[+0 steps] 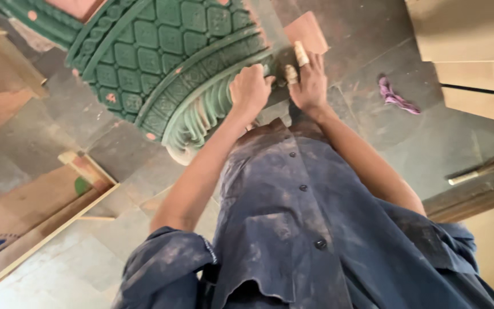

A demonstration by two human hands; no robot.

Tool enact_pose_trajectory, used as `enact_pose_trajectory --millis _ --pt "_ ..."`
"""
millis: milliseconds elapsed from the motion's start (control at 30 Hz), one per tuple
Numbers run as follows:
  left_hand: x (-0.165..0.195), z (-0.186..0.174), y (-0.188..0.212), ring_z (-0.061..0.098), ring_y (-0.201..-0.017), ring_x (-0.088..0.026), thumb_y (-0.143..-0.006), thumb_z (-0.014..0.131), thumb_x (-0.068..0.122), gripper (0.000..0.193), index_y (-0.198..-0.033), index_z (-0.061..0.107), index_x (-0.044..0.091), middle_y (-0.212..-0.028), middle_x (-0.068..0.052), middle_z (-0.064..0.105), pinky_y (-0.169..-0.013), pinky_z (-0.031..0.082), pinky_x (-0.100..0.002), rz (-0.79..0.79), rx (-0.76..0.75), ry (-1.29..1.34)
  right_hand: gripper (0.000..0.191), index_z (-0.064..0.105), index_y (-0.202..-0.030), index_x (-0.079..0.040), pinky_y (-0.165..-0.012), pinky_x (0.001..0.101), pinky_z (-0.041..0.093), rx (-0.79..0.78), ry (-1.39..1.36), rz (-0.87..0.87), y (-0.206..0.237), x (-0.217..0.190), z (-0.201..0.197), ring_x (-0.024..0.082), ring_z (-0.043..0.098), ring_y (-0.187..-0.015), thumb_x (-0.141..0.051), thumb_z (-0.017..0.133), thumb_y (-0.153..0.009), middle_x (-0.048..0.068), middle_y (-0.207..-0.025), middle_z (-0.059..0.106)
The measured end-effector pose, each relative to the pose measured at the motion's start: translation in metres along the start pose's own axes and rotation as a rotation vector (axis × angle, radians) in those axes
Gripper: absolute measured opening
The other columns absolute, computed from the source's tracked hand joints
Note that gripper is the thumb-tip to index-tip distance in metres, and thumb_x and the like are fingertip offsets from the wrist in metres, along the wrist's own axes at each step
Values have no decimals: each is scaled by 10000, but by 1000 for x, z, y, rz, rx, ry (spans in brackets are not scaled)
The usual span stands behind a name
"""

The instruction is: The person sands the carved green and pink surface of a large wooden object using a sanding block. The hands move the block back and forth along the decorative ridges and patterns, focusing on smoothing the surface.

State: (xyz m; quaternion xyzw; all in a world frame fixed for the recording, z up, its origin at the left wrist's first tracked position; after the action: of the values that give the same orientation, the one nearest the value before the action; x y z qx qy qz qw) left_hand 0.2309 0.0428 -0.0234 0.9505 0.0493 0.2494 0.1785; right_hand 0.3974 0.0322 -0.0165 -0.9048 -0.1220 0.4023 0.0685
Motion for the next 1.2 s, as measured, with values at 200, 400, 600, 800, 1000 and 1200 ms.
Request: enact_pose_trajectory --millis 200,400,600,800,1000,1200 --pt "-9 1 27 706 -864 -432 -848 754 326 297 -910 698 41 -877 -216 723 -725 542 -543 5 -91 -36 481 487 -1497 12 -986 482 500 -2 -7 45 6 6 8 435 544 -1152 -154 619 -1066 207 -1294 606" --pt "-37 -51 16 692 -812 -445 -892 732 353 312 -898 675 47 -835 -210 722 -691 520 -559 -49 209 0 445 469 -1516 11 -970 478 498 51 -57 -34 4 2 5 418 551 -1099 -92 570 -1094 197 -1285 608" --pt "-9 -29 4 684 -806 -449 -887 719 363 315 -888 661 53 -817 -196 719 -673 511 -562 28 195 62 445 491 -1502 9 -950 476 503 63 -47 -13 3 1 1 414 560 -1077 -90 577 -1077 188 -1235 616" --pt "-12 -10 14 681 -795 -450 -940 684 364 319 -935 645 47 -814 -205 706 -679 512 -563 68 39 -9 440 496 -1498 12 -972 475 498 37 -47 17 7 1 4 415 553 -1097 -98 577 -1079 191 -1244 615" --pt "-15 -14 17 679 -813 -455 -922 704 314 283 -891 637 40 -830 -209 708 -680 504 -574 124 101 35 447 485 -1515 12 -981 486 492 29 -23 7 8 2 1 419 547 -1110 -113 570 -1095 200 -1259 607" --pt "-11 -3 14 681 -805 -459 -856 736 284 249 -875 655 49 -818 -223 700 -688 517 -564 61 8 81 446 487 -1511 12 -958 489 496 25 -39 19 9 4 -1 424 553 -1095 -128 577 -1096 202 -1248 610"
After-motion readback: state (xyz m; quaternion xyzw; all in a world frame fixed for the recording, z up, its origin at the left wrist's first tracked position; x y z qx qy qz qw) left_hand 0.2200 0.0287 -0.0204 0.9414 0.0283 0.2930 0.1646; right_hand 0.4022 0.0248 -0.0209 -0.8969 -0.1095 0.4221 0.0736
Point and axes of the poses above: each hand's wrist, its own y-axis away from the middle knuckle, its own z-axis out of the palm, x = y × z, the point moved 6 cm from there along -y, towards the middle knuckle
